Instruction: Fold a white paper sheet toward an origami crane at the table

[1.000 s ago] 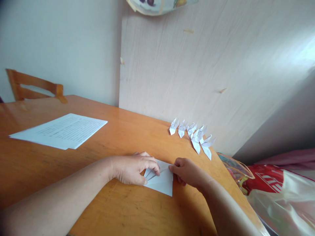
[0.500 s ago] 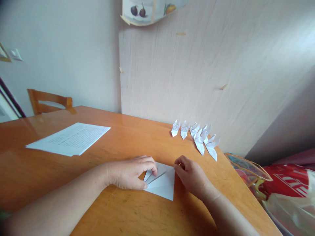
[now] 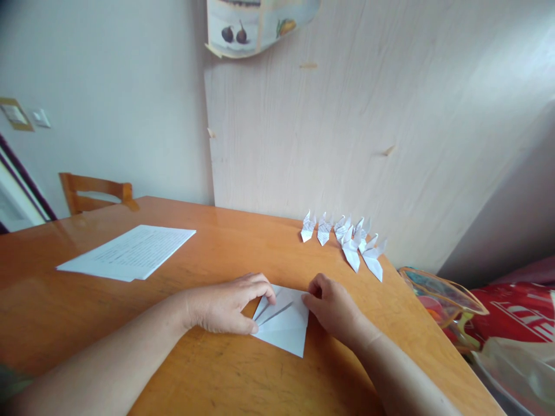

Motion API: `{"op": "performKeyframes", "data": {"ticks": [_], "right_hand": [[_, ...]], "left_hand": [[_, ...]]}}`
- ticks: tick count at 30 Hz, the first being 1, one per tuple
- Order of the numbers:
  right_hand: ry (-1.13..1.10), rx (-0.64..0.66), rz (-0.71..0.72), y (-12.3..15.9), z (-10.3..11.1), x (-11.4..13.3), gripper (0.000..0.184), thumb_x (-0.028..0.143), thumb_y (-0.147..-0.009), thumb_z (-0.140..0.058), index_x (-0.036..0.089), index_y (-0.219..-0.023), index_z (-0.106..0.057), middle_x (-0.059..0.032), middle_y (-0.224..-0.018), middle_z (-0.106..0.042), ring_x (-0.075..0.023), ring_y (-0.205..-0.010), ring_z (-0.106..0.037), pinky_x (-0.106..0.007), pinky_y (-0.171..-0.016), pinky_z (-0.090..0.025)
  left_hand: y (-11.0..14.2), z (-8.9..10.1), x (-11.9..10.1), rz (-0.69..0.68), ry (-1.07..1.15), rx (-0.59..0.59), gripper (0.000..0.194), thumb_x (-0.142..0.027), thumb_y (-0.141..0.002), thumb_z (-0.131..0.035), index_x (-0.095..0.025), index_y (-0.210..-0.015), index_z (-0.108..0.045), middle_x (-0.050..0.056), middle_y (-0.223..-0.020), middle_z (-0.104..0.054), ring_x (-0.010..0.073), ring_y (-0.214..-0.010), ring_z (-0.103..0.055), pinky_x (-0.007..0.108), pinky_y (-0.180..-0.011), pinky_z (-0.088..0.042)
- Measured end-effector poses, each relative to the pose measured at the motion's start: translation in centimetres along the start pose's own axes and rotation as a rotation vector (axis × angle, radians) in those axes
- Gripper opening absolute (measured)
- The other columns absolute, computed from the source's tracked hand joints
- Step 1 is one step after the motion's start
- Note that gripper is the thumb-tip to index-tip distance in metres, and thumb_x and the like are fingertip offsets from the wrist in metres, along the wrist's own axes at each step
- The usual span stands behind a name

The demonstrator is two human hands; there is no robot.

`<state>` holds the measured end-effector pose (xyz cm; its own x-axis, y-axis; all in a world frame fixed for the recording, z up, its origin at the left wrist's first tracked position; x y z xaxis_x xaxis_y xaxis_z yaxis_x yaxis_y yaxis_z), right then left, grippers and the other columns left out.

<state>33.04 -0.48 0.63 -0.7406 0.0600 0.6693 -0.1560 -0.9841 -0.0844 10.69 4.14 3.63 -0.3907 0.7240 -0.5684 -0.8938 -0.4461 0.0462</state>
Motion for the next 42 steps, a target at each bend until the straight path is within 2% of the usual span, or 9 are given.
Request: {"op": "performKeyframes", "data": {"ticks": [3,6,9,12,16,22,27,38,42], "right_hand": [[-0.292,0.03,-0.073,0.2,-0.1,0.5,0.016,0.032,-0.08,-0.059,0.023,-0.073,-0.048,0.005,-0.059,-0.048,-0.0128,-0.054,-0.044,-0.027,-0.051,-0.031],[-0.537,0.034,-0.062,0.4,0.2,1.0,0.02,0.036,-0.081,-0.061,0.023,-0.077,-0.047,0.0043,-0.062,-0.051,-0.0132,-0.058,-0.048,-0.027,-0.055,-0.037],[-0.717,0.026,-0.027,0.3,0.6,1.3,0.025,0.04,-0.081,-0.066,0.022,-0.079,-0.048,0.0038,-0.064,-0.053,-0.013,-0.059,-0.051,-0.027,-0.057,-0.038],[-0.837,0.017,0.0,0.3,0.8,1.4,0.028,0.042,-0.082,-0.068,0.022,-0.079,-0.048,0.0041,-0.064,-0.052,-0.0122,-0.059,-0.049,-0.027,-0.058,-0.037],[-0.946,0.005,0.019,0.5,1.0,1.9,0.029,0.043,-0.082,-0.07,0.022,-0.08,-0.05,0.0034,-0.067,-0.052,-0.0131,-0.062,-0.049,-0.027,-0.06,-0.039],[-1.107,0.077,-0.001,1.0,0.4,2.8,0.029,0.05,-0.088,-0.064,0.022,-0.091,-0.059,-0.0027,-0.087,-0.062,-0.0171,-0.078,-0.057,-0.03,-0.071,-0.046],[-1.11,0.159,-0.015,1.3,-0.8,3.5,0.039,0.048,-0.08,-0.073,0.022,-0.108,-0.064,-0.007,-0.102,-0.07,-0.0219,-0.088,-0.063,-0.031,-0.076,-0.048],[-1.089,0.101,-0.021,0.9,-0.9,2.7,0.037,0.047,-0.076,-0.075,0.019,-0.099,-0.071,-0.0087,-0.094,-0.073,-0.0236,-0.081,-0.065,-0.035,-0.075,-0.051],[-1.083,0.084,-0.036,0.9,-0.8,2.5,0.037,0.047,-0.076,-0.074,0.019,-0.1,-0.07,-0.0083,-0.093,-0.073,-0.0225,-0.079,-0.065,-0.034,-0.073,-0.05]], "left_hand": [[0.1,0.0,0.1,0.033,0.056,-0.064,0.081,-0.029,-0.066,-0.074,-0.027,-0.141,-0.042,0.008,-0.144,-0.043,0.0305,-0.136,-0.039,0.041,-0.111,-0.034],[0.0,-0.1,0.8,0.109,0.146,-0.163,0.112,-0.03,-0.063,-0.079,-0.025,-0.155,-0.017,0.013,-0.161,-0.02,0.0343,-0.146,-0.022,0.046,-0.117,-0.024],[-0.6,-0.5,1.3,0.133,0.347,-0.229,0.119,-0.024,-0.065,-0.078,-0.024,-0.157,-0.003,0.017,-0.156,-0.03,0.0325,-0.138,-0.039,0.047,-0.112,-0.032],[-1.5,-1.2,1.2,0.036,0.648,-0.168,0.097,-0.017,-0.071,-0.073,-0.021,-0.152,-0.019,0.016,-0.135,-0.056,0.0281,-0.119,-0.058,0.044,-0.1,-0.044],[-2.3,-1.6,0.8,-0.036,0.913,-0.154,0.06,-0.012,-0.074,-0.071,-0.016,-0.129,-0.048,0.013,-0.122,-0.064,0.0272,-0.113,-0.061,0.041,-0.096,-0.047],[-2.0,-1.0,0.1,-0.037,1.036,-0.254,0.058,-0.014,-0.074,-0.076,-0.018,-0.126,-0.051,0.011,-0.123,-0.063,0.0249,-0.113,-0.061,0.043,-0.104,-0.042],[-2.0,-1.2,-0.8,-0.053,1.048,-0.255,0.06,-0.013,-0.076,-0.075,-0.02,-0.129,-0.049,0.01,-0.121,-0.065,0.0246,-0.113,-0.061,0.042,-0.102,-0.044],[-1.8,-1.8,-0.1,0.0,1.061,-0.23,0.059,-0.021,-0.074,-0.079,-0.018,-0.126,-0.051,0.012,-0.12,-0.065,0.0255,-0.114,-0.061,0.043,-0.102,-0.043],[-1.7,-1.6,-0.1,0.075,1.02,-0.224,0.045,-0.031,-0.079,-0.075,-0.013,-0.117,-0.059,0.013,-0.115,-0.067,0.0242,-0.105,-0.062,0.034,-0.085,-0.048]]}}
Point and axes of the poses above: each hand's wrist, its own y-axis away from the middle knuckle, its own z-axis out of the back of the hand, x = y × z, the point moved 4 cm from there along -y, towards the middle knuckle
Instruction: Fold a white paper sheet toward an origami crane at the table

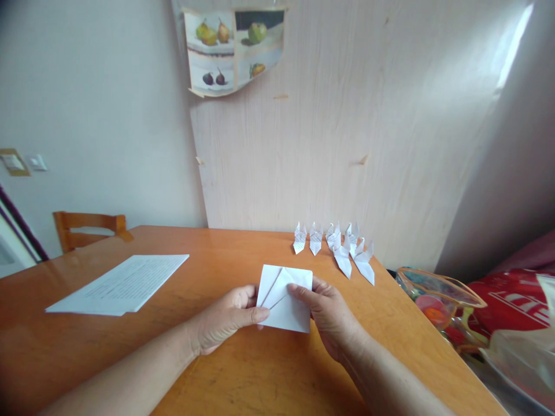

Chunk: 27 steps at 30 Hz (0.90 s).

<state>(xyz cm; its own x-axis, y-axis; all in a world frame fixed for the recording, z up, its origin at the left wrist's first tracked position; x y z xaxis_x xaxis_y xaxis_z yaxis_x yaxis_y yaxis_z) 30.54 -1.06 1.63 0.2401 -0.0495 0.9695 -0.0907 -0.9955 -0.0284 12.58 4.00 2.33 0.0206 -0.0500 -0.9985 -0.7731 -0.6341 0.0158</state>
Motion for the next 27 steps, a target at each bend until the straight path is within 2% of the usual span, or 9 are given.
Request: {"op": "performKeyframes", "data": {"ticks": [3,6,8,11,15,18,23,27], "right_hand": [[-0.009,-0.003,-0.003,-0.1,0.1,0.0,0.034,0.046,-0.078,-0.074,0.019,-0.099,-0.07,-0.0077,-0.09,-0.072,-0.0216,-0.076,-0.064,-0.033,-0.07,-0.049],[-0.035,-0.006,-0.003,-0.2,0.2,0.0,0.031,0.043,-0.079,-0.073,0.018,-0.097,-0.069,-0.0079,-0.089,-0.072,-0.0211,-0.076,-0.063,-0.032,-0.07,-0.049],[-0.053,-0.004,-0.005,-0.2,0.3,0.0,0.03,0.041,-0.079,-0.074,0.017,-0.097,-0.069,-0.0083,-0.09,-0.072,-0.0211,-0.077,-0.063,-0.033,-0.072,-0.049],[-0.065,0.002,-0.007,-0.3,0.5,0.0,0.029,0.04,-0.079,-0.074,0.018,-0.098,-0.069,-0.0086,-0.092,-0.073,-0.0216,-0.078,-0.064,-0.034,-0.074,-0.05],[-0.074,-0.028,-0.01,-0.6,1.1,0.1,0.032,0.04,-0.079,-0.074,0.019,-0.102,-0.069,-0.009,-0.098,-0.073,-0.0235,-0.083,-0.066,-0.034,-0.077,-0.051],[-0.072,-0.06,-0.01,-0.7,1.4,0.1,0.032,0.04,-0.079,-0.074,0.019,-0.102,-0.07,-0.0096,-0.099,-0.073,-0.0247,-0.087,-0.066,-0.034,-0.078,-0.051],[-0.113,-0.054,-0.001,-0.7,1.3,0.0,0.031,0.038,-0.078,-0.076,0.017,-0.101,-0.071,-0.0103,-0.097,-0.073,-0.022,-0.08,-0.065,-0.035,-0.077,-0.051],[-0.13,-0.036,-0.002,-0.6,1.0,0.1,0.029,0.037,-0.077,-0.077,0.017,-0.097,-0.072,-0.01,-0.093,-0.074,-0.0209,-0.076,-0.064,-0.035,-0.075,-0.051]], "left_hand": [[0.0,-0.3,-0.2,0.011,-0.046,-0.002,0.034,-0.036,-0.082,-0.072,-0.011,-0.104,-0.065,0.012,-0.102,-0.07,0.0201,-0.088,-0.066,0.029,-0.073,-0.048],[0.2,-0.4,-0.4,0.022,-0.084,-0.059,0.03,-0.038,-0.081,-0.072,-0.011,-0.089,-0.065,0.009,-0.083,-0.071,0.0166,-0.074,-0.065,0.028,-0.069,-0.048],[0.2,-0.4,-0.4,0.026,-0.093,-0.077,0.03,-0.039,-0.081,-0.073,-0.011,-0.086,-0.063,0.008,-0.079,-0.071,0.0163,-0.072,-0.065,0.029,-0.07,-0.049],[0.1,-0.1,-0.1,0.027,-0.094,-0.054,0.032,-0.042,-0.083,-0.07,-0.011,-0.088,-0.062,0.01,-0.08,-0.073,0.017,-0.072,-0.066,0.031,-0.073,-0.05],[-0.2,0.4,0.6,0.029,-0.072,-0.035,0.042,-0.053,-0.093,-0.054,-0.012,-0.091,-0.061,0.013,-0.085,-0.075,0.0174,-0.071,-0.067,0.031,-0.073,-0.048],[-0.4,0.7,1.0,0.039,-0.048,-0.049,0.048,-0.058,-0.094,-0.046,-0.012,-0.093,-0.06,0.014,-0.085,-0.075,0.0186,-0.069,-0.067,0.032,-0.071,-0.047],[-0.4,0.6,1.0,0.047,-0.077,-0.035,0.05,-0.06,-0.093,-0.047,-0.012,-0.092,-0.06,0.015,-0.084,-0.075,0.019,-0.067,-0.067,0.032,-0.068,-0.046],[-0.2,0.5,0.7,0.027,-0.157,-0.042,0.038,-0.05,-0.09,-0.059,-0.013,-0.084,-0.058,0.013,-0.085,-0.075,0.0157,-0.068,-0.065,0.029,-0.07,-0.046]]}}
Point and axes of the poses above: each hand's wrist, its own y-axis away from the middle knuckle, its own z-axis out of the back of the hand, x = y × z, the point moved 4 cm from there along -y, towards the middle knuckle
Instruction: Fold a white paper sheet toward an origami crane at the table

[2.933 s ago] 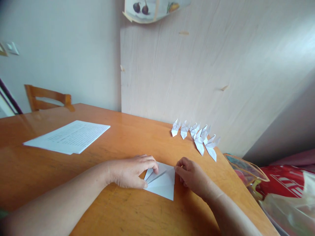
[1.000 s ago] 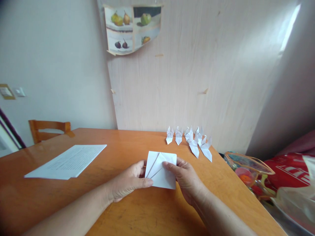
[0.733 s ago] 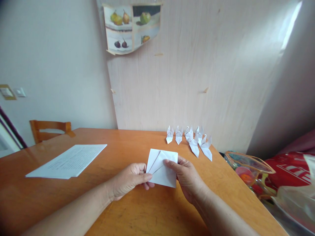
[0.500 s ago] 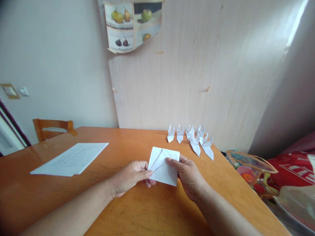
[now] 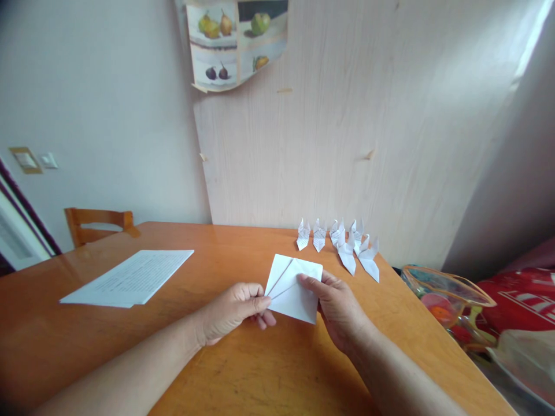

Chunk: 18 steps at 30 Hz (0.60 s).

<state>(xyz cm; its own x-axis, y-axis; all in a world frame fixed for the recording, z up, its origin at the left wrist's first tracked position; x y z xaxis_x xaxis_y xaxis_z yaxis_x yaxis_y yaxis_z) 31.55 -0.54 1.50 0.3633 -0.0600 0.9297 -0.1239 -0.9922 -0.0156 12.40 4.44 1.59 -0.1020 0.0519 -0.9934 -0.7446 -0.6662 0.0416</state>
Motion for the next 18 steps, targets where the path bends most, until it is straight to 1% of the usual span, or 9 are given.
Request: {"op": "performKeyframes", "data": {"ticks": [2,5,10,12,14,18], "right_hand": [[-0.003,0.007,0.004,0.03,-0.12,0.08,0.029,0.037,-0.077,-0.077,0.016,-0.097,-0.072,-0.0099,-0.093,-0.074,-0.0213,-0.077,-0.064,-0.035,-0.075,-0.051],[-0.005,0.012,0.016,0.07,-0.2,0.17,0.028,0.037,-0.078,-0.077,0.017,-0.097,-0.072,-0.0097,-0.094,-0.074,-0.0217,-0.079,-0.064,-0.035,-0.078,-0.05],[0.0,0.01,0.023,0.1,-0.22,0.15,0.031,0.038,-0.077,-0.078,0.017,-0.098,-0.072,-0.0097,-0.096,-0.073,-0.0227,-0.085,-0.064,-0.033,-0.078,-0.049],[0.007,0.007,0.024,0.09,-0.25,0.11,0.03,0.038,-0.077,-0.078,0.017,-0.098,-0.072,-0.0093,-0.094,-0.073,-0.0222,-0.084,-0.064,-0.032,-0.076,-0.049],[0.015,0.008,0.026,0.07,-0.32,0.06,0.029,0.038,-0.078,-0.077,0.017,-0.097,-0.072,-0.0084,-0.091,-0.073,-0.0213,-0.082,-0.063,-0.032,-0.075,-0.048],[0.033,0.028,0.015,0.11,-0.56,-0.06,0.029,0.039,-0.08,-0.075,0.017,-0.099,-0.071,-0.0071,-0.09,-0.072,-0.0199,-0.078,-0.062,-0.031,-0.072,-0.046]], "left_hand": [[0.09,-0.03,-0.11,-0.008,-0.018,-0.006,0.034,-0.047,-0.088,-0.062,-0.014,-0.081,-0.055,0.011,-0.083,-0.075,0.0152,-0.067,-0.064,0.029,-0.069,-0.046],[0.13,-0.11,-0.3,-0.024,-0.028,0.003,0.034,-0.047,-0.09,-0.06,-0.015,-0.08,-0.053,0.01,-0.079,-0.073,0.0161,-0.067,-0.064,0.03,-0.068,-0.048],[0.13,0.04,-0.33,-0.027,-0.069,-0.023,0.031,-0.044,-0.092,-0.058,-0.014,-0.084,-0.056,0.01,-0.08,-0.073,0.0151,-0.069,-0.062,0.03,-0.07,-0.047],[0.11,0.15,-0.27,-0.025,-0.072,-0.037,0.03,-0.042,-0.092,-0.057,-0.013,-0.089,-0.058,0.01,-0.083,-0.073,0.0152,-0.072,-0.062,0.03,-0.073,-0.047],[0.05,0.19,-0.34,-0.052,-0.051,-0.039,0.029,-0.041,-0.091,-0.059,-0.012,-0.094,-0.06,0.01,-0.089,-0.072,0.0165,-0.078,-0.063,0.031,-0.076,-0.047],[-0.12,-0.01,-0.63,-0.13,0.017,0.006,0.027,-0.036,-0.088,-0.065,-0.012,-0.099,-0.061,0.011,-0.102,-0.069,0.0189,-0.091,-0.062,0.032,-0.08,-0.048]]}}
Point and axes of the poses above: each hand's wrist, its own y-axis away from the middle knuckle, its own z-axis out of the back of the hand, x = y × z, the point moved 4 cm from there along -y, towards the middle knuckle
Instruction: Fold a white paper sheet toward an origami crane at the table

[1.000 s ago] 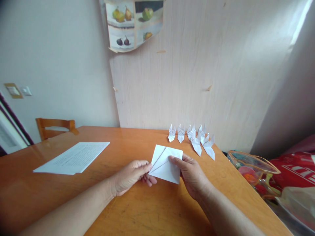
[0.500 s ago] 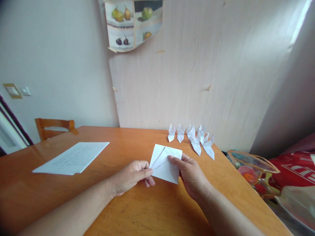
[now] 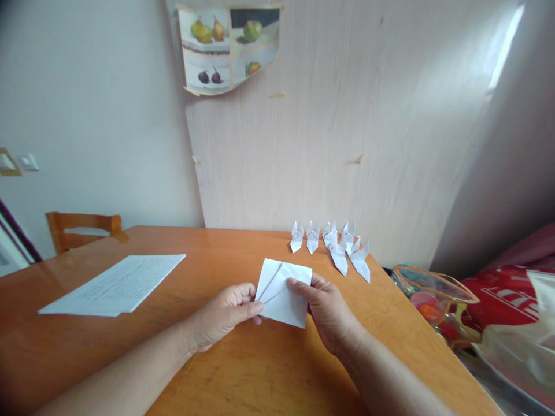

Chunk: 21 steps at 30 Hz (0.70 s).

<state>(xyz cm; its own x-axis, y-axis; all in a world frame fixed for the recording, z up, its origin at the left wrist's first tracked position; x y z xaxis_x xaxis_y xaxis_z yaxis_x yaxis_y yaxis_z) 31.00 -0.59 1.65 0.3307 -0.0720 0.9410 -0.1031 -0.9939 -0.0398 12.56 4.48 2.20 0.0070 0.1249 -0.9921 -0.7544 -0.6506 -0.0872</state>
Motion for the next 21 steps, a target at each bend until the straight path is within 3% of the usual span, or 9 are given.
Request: {"op": "performKeyframes", "data": {"ticks": [6,14,21], "right_hand": [[0.097,-0.008,0.011,0.2,0.0,0.3,0.028,0.04,-0.081,-0.074,0.019,-0.098,-0.068,-0.005,-0.09,-0.069,-0.0181,-0.079,-0.058,-0.03,-0.071,-0.043],[0.159,-0.187,0.127,-0.2,2.0,1.6,0.022,0.044,-0.085,-0.067,0.022,-0.089,-0.063,-0.0031,-0.093,-0.062,-0.0196,-0.089,-0.056,-0.033,-0.076,-0.042],[0.16,-0.067,0.06,0.3,0.9,1.3,0.031,0.052,-0.089,-0.061,0.021,-0.092,-0.063,-0.0039,-0.088,-0.062,-0.0194,-0.083,-0.057,-0.033,-0.072,-0.044]], "left_hand": [[-0.1,0.0,0.0,0.004,-0.048,-0.036,0.023,-0.034,-0.087,-0.065,-0.014,-0.098,-0.063,0.007,-0.094,-0.069,0.0174,-0.085,-0.061,0.03,-0.077,-0.048],[-0.1,0.8,-0.2,-0.008,-0.132,-0.151,0.017,-0.03,-0.087,-0.062,-0.014,-0.092,-0.061,0.006,-0.088,-0.068,0.0156,-0.077,-0.059,0.029,-0.074,-0.046],[0.0,0.7,-0.6,0.021,-0.073,-0.127,0.019,-0.03,-0.088,-0.059,-0.013,-0.097,-0.057,0.01,-0.092,-0.068,0.0192,-0.084,-0.062,0.03,-0.072,-0.045]]}}
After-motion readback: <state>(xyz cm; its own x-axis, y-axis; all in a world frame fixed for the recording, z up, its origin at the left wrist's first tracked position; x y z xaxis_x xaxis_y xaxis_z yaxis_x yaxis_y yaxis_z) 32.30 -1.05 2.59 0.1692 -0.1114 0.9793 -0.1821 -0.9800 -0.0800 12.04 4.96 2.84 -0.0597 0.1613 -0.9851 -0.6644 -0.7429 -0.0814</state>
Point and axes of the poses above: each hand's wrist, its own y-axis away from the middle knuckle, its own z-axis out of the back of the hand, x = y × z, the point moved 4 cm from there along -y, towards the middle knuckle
